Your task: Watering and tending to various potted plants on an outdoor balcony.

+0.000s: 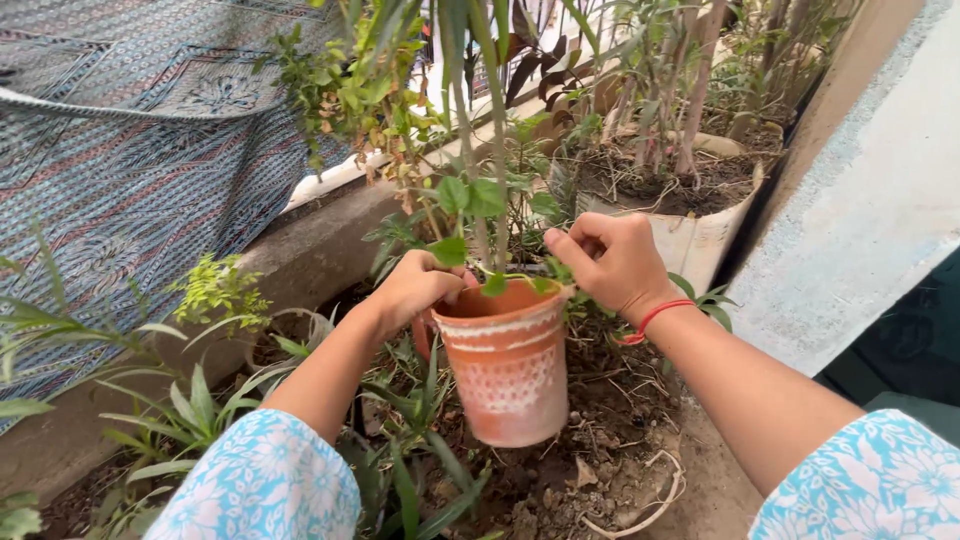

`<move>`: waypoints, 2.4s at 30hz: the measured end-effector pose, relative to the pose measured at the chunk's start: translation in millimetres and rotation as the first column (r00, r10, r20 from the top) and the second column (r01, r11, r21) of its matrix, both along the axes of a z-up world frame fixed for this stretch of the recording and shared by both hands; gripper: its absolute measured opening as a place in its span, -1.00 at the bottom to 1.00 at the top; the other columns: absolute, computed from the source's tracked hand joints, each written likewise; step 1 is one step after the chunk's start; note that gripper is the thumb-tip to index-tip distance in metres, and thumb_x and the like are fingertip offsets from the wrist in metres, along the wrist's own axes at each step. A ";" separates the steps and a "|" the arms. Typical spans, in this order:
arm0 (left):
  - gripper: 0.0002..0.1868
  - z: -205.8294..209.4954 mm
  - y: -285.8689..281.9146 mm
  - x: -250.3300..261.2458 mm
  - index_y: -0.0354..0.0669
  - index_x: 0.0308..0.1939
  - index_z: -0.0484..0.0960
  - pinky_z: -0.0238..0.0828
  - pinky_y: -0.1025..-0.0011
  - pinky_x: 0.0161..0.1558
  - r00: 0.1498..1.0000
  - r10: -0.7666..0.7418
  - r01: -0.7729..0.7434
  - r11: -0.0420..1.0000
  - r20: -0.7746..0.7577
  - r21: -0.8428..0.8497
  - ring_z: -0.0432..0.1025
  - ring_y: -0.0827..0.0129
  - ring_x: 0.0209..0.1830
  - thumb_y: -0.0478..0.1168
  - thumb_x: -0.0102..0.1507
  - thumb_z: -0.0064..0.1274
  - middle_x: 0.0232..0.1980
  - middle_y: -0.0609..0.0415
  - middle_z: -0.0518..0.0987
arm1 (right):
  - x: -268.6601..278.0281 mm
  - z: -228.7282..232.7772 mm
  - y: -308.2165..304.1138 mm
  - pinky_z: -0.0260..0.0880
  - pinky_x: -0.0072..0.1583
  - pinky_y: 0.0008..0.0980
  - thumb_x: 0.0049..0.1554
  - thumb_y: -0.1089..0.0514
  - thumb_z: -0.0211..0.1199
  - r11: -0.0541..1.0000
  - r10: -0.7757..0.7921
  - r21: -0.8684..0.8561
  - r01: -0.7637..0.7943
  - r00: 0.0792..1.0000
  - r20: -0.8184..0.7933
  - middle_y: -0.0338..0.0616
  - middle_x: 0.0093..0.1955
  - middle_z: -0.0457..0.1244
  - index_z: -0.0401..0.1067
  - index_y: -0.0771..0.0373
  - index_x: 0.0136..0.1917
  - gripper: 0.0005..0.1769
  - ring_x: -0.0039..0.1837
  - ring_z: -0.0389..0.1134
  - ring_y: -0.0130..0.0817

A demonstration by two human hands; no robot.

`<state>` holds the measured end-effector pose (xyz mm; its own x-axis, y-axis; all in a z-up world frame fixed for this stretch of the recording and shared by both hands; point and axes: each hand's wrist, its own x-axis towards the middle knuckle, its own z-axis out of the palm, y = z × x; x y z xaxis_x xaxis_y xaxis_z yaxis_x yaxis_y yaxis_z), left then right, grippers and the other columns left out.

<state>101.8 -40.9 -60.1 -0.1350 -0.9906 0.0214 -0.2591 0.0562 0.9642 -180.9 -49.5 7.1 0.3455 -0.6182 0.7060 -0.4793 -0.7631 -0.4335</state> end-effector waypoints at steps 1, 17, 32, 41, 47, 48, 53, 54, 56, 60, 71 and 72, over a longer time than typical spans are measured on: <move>-0.77 2.7 3.2 1.3 -0.27 -0.29 0.75 0.38 0.49 -0.38 1.000 0.004 -0.004 1.000 -0.003 -0.001 0.44 0.48 -0.46 -0.28 0.07 0.03 -0.44 0.16 0.61 | 4.1 1.9 3.7 0.21 -0.35 -0.41 0.15 -0.02 0.37 1.000 0.004 -0.001 -0.004 1.000 -0.003 -0.14 -0.53 0.25 0.51 0.34 -0.35 -0.60 -0.47 0.25 -0.49; -0.83 17.6 43.0 63.5 -0.30 -0.49 0.68 0.17 0.34 -0.65 0.931 0.360 -0.364 0.926 0.059 0.101 0.25 0.37 -0.74 -0.28 0.06 0.01 -0.60 0.04 0.49 | 112.4 7.0 27.4 0.43 -0.11 -0.11 0.09 -0.08 0.25 0.981 0.164 0.157 -0.109 0.905 -0.393 0.09 -0.30 0.38 0.56 0.25 -0.12 -0.66 -0.22 0.42 0.05; -0.78 8.1 54.9 105.5 -0.31 -0.34 0.70 0.31 0.34 -0.59 0.828 0.558 -0.554 0.828 -0.048 0.087 0.39 0.34 -0.62 -0.28 0.03 0.02 -0.42 0.00 0.61 | 176.5 -20.3 -10.2 0.31 -0.37 -0.30 0.08 0.03 0.26 0.686 0.004 0.672 0.280 0.922 -0.388 -0.09 -0.42 0.32 0.54 0.29 -0.13 -0.73 -0.46 0.32 -0.31; -0.77 -27.6 46.2 116.6 -0.29 -0.45 0.74 0.41 0.35 -0.34 0.687 0.704 -0.722 0.690 -0.178 -0.056 0.49 0.33 -0.48 -0.22 0.02 0.02 -0.47 -0.02 0.66 | 212.1 -18.7 -11.1 0.43 -0.35 -0.35 0.19 -0.08 0.19 0.673 -0.035 0.672 0.309 0.921 -0.388 -0.06 -0.30 0.39 0.58 0.32 -0.04 -0.60 -0.41 0.37 -0.32; -0.77 -12.7 49.4 101.8 -0.20 -0.45 0.78 0.46 0.36 -0.23 0.592 0.790 -0.804 0.592 -0.159 -0.053 0.56 0.31 -0.41 -0.19 0.00 0.04 -0.44 0.02 0.70 | 208.6 -23.4 -14.0 0.51 -0.31 -0.31 0.20 -0.10 0.16 0.689 -0.091 0.639 0.342 0.916 -0.392 -0.06 -0.24 0.42 0.58 0.26 0.07 -0.58 -0.36 0.43 -0.30; -0.76 -11.9 49.6 101.1 -0.17 -0.43 0.78 0.46 0.37 -0.21 0.597 0.793 -0.802 0.595 -0.124 -0.055 0.57 0.30 -0.39 -0.18 0.01 0.03 -0.43 0.02 0.71 | 207.7 -22.2 -12.8 0.52 -0.31 -0.30 0.20 -0.11 0.15 0.686 -0.094 0.637 0.353 0.910 -0.403 -0.08 -0.23 0.41 0.57 0.26 0.08 -0.57 -0.35 0.43 -0.29; -0.76 -2.3 56.6 97.4 -0.14 -0.41 0.79 0.48 0.34 -0.17 0.620 0.782 -0.785 0.619 -0.060 -0.035 0.59 0.28 -0.35 -0.17 0.01 0.04 -0.39 0.02 0.72 | 201.0 -32.4 -6.0 0.50 -0.27 -0.28 0.21 -0.12 0.15 0.676 -0.087 0.653 0.341 0.917 -0.389 -0.02 -0.22 0.43 0.54 0.26 0.12 -0.55 -0.34 0.44 -0.24; -0.76 -0.5 58.6 95.6 -0.13 -0.40 0.79 0.48 0.34 -0.16 0.635 0.772 -0.772 0.634 -0.033 -0.042 0.60 0.28 -0.34 -0.17 0.02 0.03 -0.38 0.04 0.72 | 198.3 -35.3 -4.8 0.51 -0.25 -0.28 0.21 -0.13 0.15 0.653 -0.089 0.680 0.334 0.925 -0.369 -0.03 -0.20 0.43 0.51 0.24 0.14 -0.56 -0.33 0.45 -0.24; -0.75 -2.0 56.7 95.2 -0.13 -0.39 0.80 0.49 0.34 -0.14 0.637 0.770 -0.770 0.636 -0.015 -0.054 0.60 0.27 -0.32 -0.17 0.02 0.04 -0.37 0.02 0.73 | 196.4 -35.2 -6.5 0.50 -0.25 -0.28 0.21 -0.13 0.16 0.667 -0.092 0.667 0.333 0.924 -0.370 -0.02 -0.20 0.43 0.50 0.26 0.15 -0.54 -0.33 0.44 -0.23; -0.74 -0.3 55.8 91.1 -0.16 -0.33 0.80 0.48 0.33 -0.09 0.654 0.757 -0.757 0.653 -0.015 -0.038 0.61 0.29 -0.26 -0.17 0.05 0.05 -0.30 0.01 0.74 | 191.6 -32.9 -19.8 0.55 -0.18 -0.16 0.21 -0.10 0.15 0.701 -0.038 0.666 0.257 0.945 -0.325 0.06 -0.15 0.43 0.54 0.33 0.10 -0.54 -0.24 0.47 -0.16; -0.62 -5.7 59.0 92.9 -0.33 -0.11 0.75 0.47 0.29 -0.06 0.730 0.680 -0.679 0.733 0.064 -0.034 0.60 0.22 -0.18 -0.27 0.08 -0.03 -0.16 -0.15 0.73 | 186.2 -42.3 -35.4 0.43 0.05 -0.19 0.09 -0.13 0.30 0.823 0.022 0.563 0.077 0.986 -0.168 0.08 -0.17 0.45 0.63 0.33 -0.09 -0.55 -0.08 0.48 -0.15; -0.62 -5.1 60.1 91.9 -0.34 -0.11 0.75 0.46 0.30 -0.08 0.718 0.692 -0.690 0.722 0.076 -0.053 0.60 0.23 -0.20 -0.27 0.09 -0.04 -0.18 -0.14 0.73 | 188.3 -46.9 -40.5 0.43 0.04 -0.22 0.08 -0.13 0.31 0.807 0.028 0.587 0.056 0.991 -0.132 0.04 -0.17 0.46 0.64 0.32 -0.09 -0.56 -0.09 0.48 -0.21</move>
